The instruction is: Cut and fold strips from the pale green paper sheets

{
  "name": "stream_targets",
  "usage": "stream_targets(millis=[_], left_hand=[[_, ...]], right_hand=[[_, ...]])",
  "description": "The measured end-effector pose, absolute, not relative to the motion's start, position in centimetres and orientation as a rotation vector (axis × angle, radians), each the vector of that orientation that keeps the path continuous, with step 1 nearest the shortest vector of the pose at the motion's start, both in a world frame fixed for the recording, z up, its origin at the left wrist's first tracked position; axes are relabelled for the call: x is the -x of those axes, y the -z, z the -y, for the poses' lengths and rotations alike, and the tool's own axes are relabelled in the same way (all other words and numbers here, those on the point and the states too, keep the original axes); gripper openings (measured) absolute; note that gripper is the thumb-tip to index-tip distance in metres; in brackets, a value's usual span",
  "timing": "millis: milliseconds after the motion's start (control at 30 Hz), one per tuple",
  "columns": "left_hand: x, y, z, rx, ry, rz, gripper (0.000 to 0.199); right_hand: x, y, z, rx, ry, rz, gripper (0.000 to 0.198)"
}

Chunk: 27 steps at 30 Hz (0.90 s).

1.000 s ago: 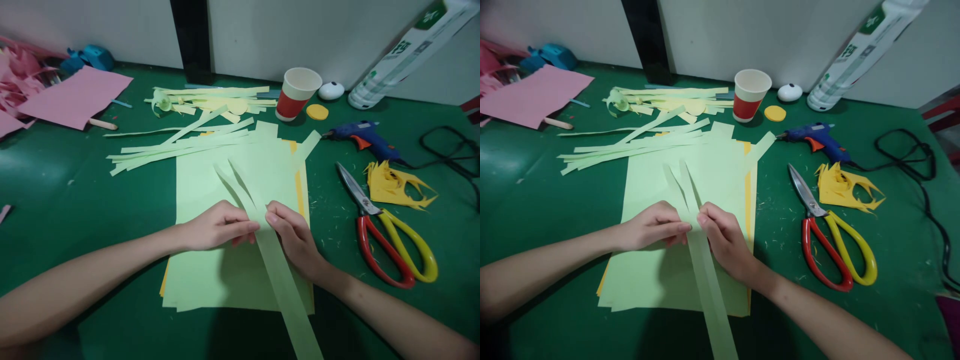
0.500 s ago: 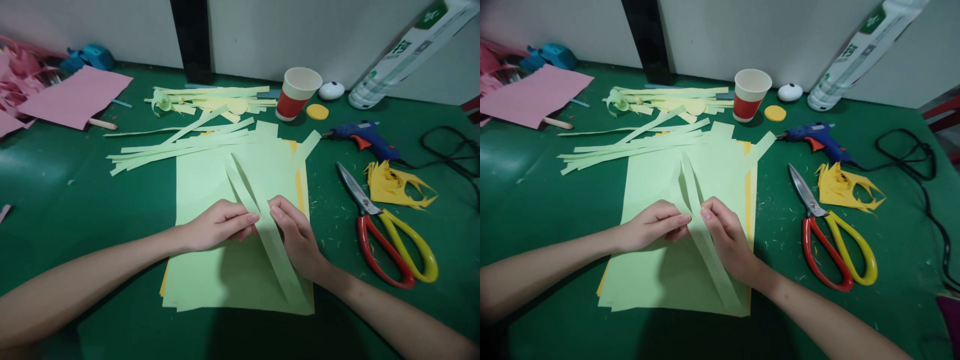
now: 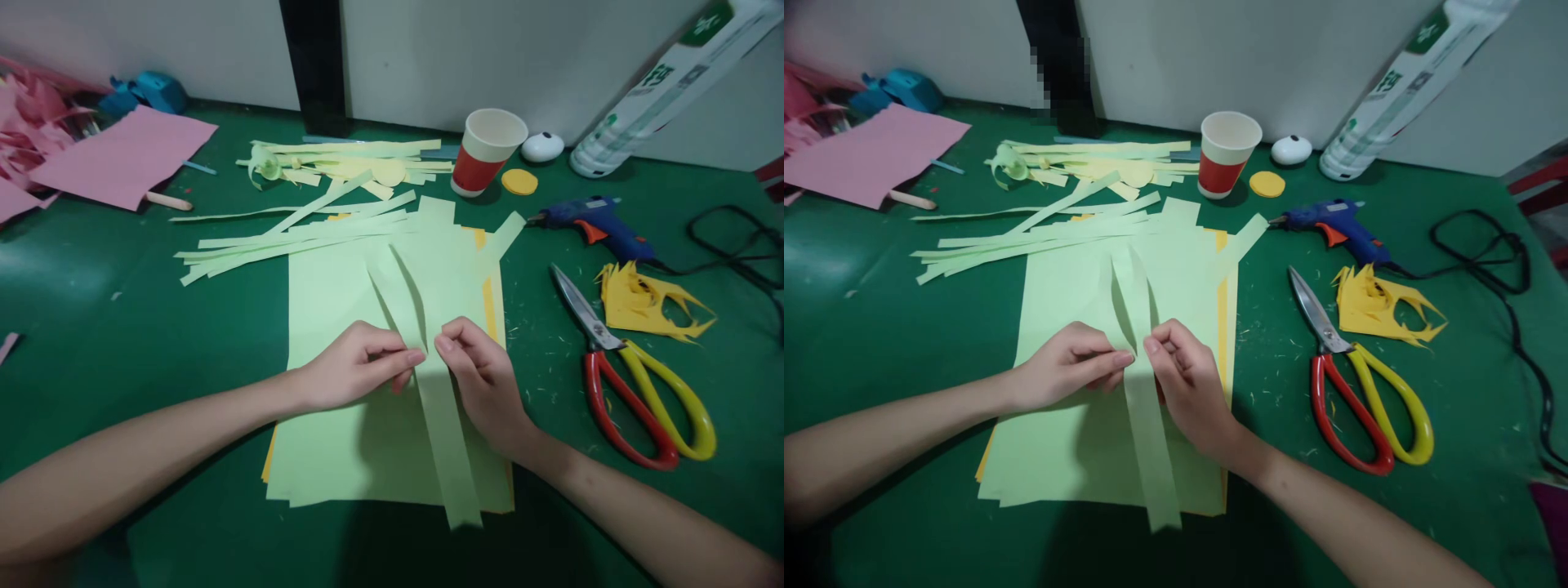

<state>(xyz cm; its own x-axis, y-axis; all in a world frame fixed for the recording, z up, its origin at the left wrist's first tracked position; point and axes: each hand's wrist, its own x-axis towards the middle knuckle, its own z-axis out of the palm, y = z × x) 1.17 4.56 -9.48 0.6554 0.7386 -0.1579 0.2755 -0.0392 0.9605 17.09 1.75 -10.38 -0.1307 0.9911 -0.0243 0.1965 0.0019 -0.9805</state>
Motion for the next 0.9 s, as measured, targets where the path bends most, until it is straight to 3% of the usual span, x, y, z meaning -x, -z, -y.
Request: stream_targets(millis=[233,900], left_hand=[[-1.10,9.40,-4.57,-1.595,-0.524,-0.901,0.036],[-1.19,9.49,-4.51,-1.604,-0.431,-0.831,0.037]], right_hand=[[-17.20,10.25,-1.70,1.213,-1.314,1.438,0.019],[-17.05,10.29,-1.58,1.299,-1.198,1.541,0.024]])
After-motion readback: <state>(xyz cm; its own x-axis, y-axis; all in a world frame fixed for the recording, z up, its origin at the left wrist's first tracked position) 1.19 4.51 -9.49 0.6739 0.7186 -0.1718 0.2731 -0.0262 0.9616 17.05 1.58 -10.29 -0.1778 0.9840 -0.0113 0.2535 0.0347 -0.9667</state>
